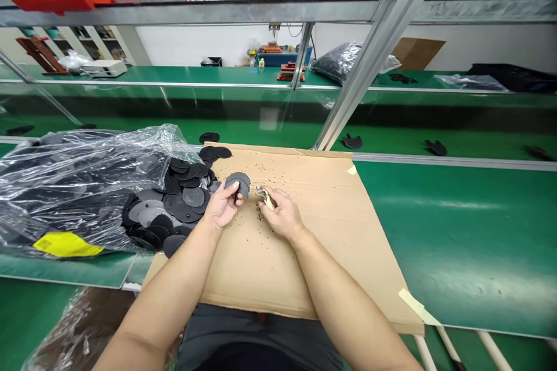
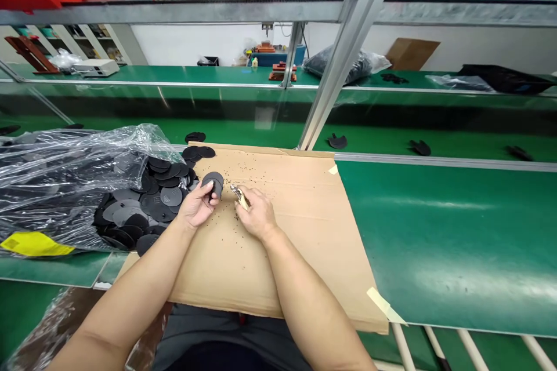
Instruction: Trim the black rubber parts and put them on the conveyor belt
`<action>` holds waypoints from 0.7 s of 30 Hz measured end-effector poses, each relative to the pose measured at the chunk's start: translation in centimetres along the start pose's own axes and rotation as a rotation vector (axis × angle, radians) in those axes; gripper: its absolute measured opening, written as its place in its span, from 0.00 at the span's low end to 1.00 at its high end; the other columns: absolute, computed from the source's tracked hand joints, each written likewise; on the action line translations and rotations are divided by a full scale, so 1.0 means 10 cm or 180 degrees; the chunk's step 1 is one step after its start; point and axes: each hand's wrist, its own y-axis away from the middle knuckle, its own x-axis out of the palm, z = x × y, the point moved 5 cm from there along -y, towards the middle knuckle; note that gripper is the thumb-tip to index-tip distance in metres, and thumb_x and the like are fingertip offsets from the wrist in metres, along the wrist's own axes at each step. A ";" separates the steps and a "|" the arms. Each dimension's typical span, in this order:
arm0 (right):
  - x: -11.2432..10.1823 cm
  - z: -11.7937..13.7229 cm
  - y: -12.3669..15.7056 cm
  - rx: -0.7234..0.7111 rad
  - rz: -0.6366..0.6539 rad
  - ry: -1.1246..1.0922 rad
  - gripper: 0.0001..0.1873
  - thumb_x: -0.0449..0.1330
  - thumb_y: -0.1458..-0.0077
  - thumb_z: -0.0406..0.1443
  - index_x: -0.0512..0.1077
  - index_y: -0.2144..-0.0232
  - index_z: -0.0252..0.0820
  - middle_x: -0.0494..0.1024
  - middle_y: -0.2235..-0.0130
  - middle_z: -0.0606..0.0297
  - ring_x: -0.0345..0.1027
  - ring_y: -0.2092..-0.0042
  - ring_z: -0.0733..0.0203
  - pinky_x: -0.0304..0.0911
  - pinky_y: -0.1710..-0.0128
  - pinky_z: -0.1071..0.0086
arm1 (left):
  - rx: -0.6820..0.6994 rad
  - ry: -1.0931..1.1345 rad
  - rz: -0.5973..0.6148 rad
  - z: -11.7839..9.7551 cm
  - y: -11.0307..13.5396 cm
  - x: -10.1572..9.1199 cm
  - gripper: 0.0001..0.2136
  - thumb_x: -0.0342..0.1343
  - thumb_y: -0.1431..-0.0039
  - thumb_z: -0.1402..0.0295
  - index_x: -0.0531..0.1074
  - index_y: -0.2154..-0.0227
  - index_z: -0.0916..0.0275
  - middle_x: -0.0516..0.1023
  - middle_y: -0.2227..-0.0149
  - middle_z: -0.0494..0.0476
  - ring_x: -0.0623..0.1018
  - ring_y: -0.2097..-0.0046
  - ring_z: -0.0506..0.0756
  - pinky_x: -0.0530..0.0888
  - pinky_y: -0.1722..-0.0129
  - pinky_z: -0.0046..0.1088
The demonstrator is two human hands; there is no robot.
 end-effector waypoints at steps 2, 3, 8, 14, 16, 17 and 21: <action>0.01 0.01 0.00 -0.0054 0.0047 0.0016 0.20 0.58 0.49 0.35 0.71 0.51 0.44 0.74 0.65 0.62 0.68 0.64 0.58 0.65 0.59 0.66 | -0.0031 -0.0031 0.0063 0.00 -0.01 0.01 0.12 0.63 0.53 0.76 0.67 0.67 0.63 0.72 0.74 0.49 0.71 0.77 0.46 0.63 0.82 0.17; 0.01 0.02 0.00 -0.0104 0.0087 0.0025 0.20 0.58 0.49 0.35 0.71 0.51 0.44 0.75 0.64 0.62 0.68 0.63 0.58 0.65 0.58 0.66 | -0.0092 -0.0081 0.0108 0.01 -0.01 0.01 0.11 0.63 0.52 0.75 0.67 0.66 0.63 0.72 0.74 0.50 0.71 0.77 0.46 0.62 0.82 0.17; 0.05 0.10 0.03 -0.0398 0.0436 0.0281 0.20 0.56 0.47 0.35 0.70 0.50 0.43 0.76 0.61 0.59 0.68 0.58 0.57 0.63 0.53 0.65 | -0.0454 -0.0256 0.0399 0.08 0.02 0.05 0.14 0.59 0.48 0.74 0.69 0.58 0.64 0.71 0.75 0.52 0.68 0.78 0.47 0.59 0.81 0.20; 0.08 0.12 0.04 -0.0346 0.0721 0.0492 0.22 0.56 0.46 0.36 0.69 0.48 0.44 0.76 0.61 0.59 0.68 0.60 0.56 0.63 0.56 0.65 | -0.0577 -0.0267 0.0668 0.11 0.07 0.06 0.15 0.56 0.48 0.73 0.69 0.55 0.63 0.70 0.74 0.51 0.59 0.82 0.44 0.55 0.82 0.22; 0.08 0.13 0.04 -0.0346 0.0772 0.0486 0.22 0.56 0.47 0.36 0.69 0.48 0.45 0.76 0.60 0.59 0.68 0.59 0.56 0.63 0.56 0.65 | -0.0579 -0.0297 0.0666 0.11 0.07 0.06 0.16 0.55 0.48 0.73 0.69 0.55 0.63 0.71 0.73 0.51 0.59 0.82 0.45 0.55 0.82 0.23; 0.08 0.13 0.04 -0.0355 0.0791 0.0473 0.22 0.56 0.47 0.36 0.69 0.48 0.45 0.76 0.60 0.59 0.68 0.59 0.56 0.63 0.56 0.65 | -0.0576 -0.0316 0.0659 0.11 0.07 0.07 0.16 0.55 0.48 0.73 0.69 0.55 0.63 0.71 0.73 0.51 0.59 0.83 0.45 0.55 0.82 0.23; 0.08 0.15 0.04 -0.0355 0.0890 0.0421 0.22 0.57 0.47 0.35 0.69 0.48 0.45 0.76 0.58 0.60 0.69 0.57 0.56 0.62 0.55 0.65 | -0.0554 -0.0422 0.0625 0.10 0.08 0.07 0.16 0.54 0.48 0.74 0.69 0.54 0.64 0.69 0.76 0.50 0.60 0.83 0.45 0.54 0.83 0.23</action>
